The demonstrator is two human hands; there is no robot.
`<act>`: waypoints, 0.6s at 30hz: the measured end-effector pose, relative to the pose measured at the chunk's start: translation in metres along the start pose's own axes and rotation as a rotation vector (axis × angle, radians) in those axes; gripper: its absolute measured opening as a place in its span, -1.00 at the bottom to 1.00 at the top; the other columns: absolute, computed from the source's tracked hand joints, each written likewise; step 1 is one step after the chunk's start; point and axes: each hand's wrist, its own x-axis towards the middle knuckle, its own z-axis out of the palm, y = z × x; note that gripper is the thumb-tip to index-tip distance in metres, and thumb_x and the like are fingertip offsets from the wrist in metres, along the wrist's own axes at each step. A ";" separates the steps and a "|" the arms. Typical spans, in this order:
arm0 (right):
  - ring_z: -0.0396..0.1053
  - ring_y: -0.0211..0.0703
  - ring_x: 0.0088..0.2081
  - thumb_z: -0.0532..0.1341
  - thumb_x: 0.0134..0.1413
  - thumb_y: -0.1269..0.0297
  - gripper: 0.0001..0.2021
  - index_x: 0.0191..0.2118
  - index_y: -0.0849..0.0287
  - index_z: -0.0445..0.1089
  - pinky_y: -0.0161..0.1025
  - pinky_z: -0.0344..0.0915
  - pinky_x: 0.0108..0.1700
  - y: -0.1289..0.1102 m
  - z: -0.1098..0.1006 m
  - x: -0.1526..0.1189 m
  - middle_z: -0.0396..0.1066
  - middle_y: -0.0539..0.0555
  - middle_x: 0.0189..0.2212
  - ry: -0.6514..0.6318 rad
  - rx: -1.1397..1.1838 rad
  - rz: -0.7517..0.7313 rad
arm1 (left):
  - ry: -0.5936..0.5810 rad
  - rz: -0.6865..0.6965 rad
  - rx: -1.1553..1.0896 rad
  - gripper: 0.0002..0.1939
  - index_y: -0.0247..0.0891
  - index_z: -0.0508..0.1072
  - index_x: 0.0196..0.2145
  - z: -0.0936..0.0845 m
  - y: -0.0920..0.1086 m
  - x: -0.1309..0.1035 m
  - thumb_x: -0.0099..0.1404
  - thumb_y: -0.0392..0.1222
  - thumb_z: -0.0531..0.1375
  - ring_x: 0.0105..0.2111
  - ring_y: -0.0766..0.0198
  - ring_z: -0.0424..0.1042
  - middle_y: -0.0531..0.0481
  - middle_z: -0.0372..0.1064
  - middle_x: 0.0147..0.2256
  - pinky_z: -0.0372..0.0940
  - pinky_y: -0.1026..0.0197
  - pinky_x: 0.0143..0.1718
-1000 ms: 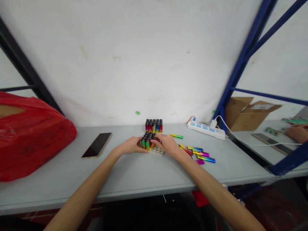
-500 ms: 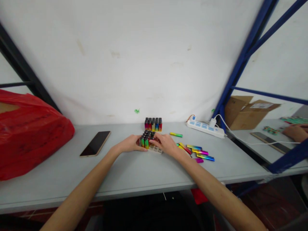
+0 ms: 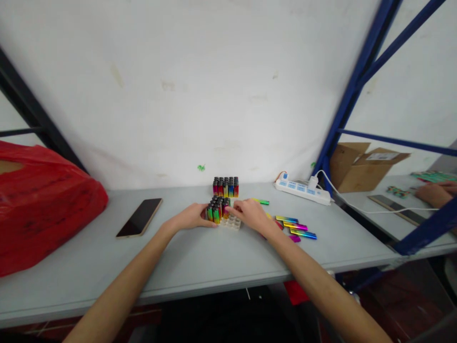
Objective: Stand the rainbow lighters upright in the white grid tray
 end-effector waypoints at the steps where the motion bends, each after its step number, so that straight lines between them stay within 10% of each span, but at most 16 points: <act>1: 0.39 -0.15 -0.44 0.06 0.33 -0.10 -0.54 -0.39 0.13 0.47 -0.28 0.08 -0.39 0.005 -0.005 -0.001 0.48 0.10 -0.50 0.024 -0.009 0.027 | -0.003 0.002 -0.001 -0.36 -0.24 0.47 -0.19 0.000 0.000 0.000 -0.01 0.35 0.31 -0.47 0.24 0.29 0.09 0.36 -0.47 0.05 0.26 -0.48; 8: 0.35 0.09 -0.02 0.19 0.27 0.25 -0.71 0.03 0.25 0.42 -0.16 0.22 -0.08 0.069 -0.018 -0.009 0.42 0.34 -0.05 0.016 -0.183 0.340 | 0.005 -0.012 0.012 -0.35 -0.23 0.45 -0.24 0.000 -0.001 0.001 -0.05 0.39 0.30 -0.46 0.23 0.31 0.08 0.37 -0.45 0.05 0.27 -0.49; 12: 0.36 0.03 -0.06 0.21 0.20 0.31 -0.80 -0.09 0.25 0.46 -0.18 0.22 -0.10 0.091 -0.012 -0.012 0.39 0.31 -0.07 -0.143 -0.196 0.419 | 0.016 -0.016 0.013 -0.34 -0.23 0.46 -0.23 0.001 -0.001 0.001 -0.06 0.39 0.30 -0.47 0.24 0.30 0.09 0.36 -0.46 0.05 0.27 -0.49; 18: 0.37 -0.13 -0.35 0.19 0.22 0.24 -0.79 -0.08 0.21 0.39 -0.26 0.16 -0.28 0.092 -0.010 -0.003 0.45 0.09 -0.39 0.075 0.020 0.400 | -0.007 0.013 -0.022 -0.34 -0.24 0.46 -0.18 0.001 -0.001 0.000 -0.02 0.37 0.31 -0.43 0.22 0.34 0.06 0.41 -0.41 0.08 0.28 -0.46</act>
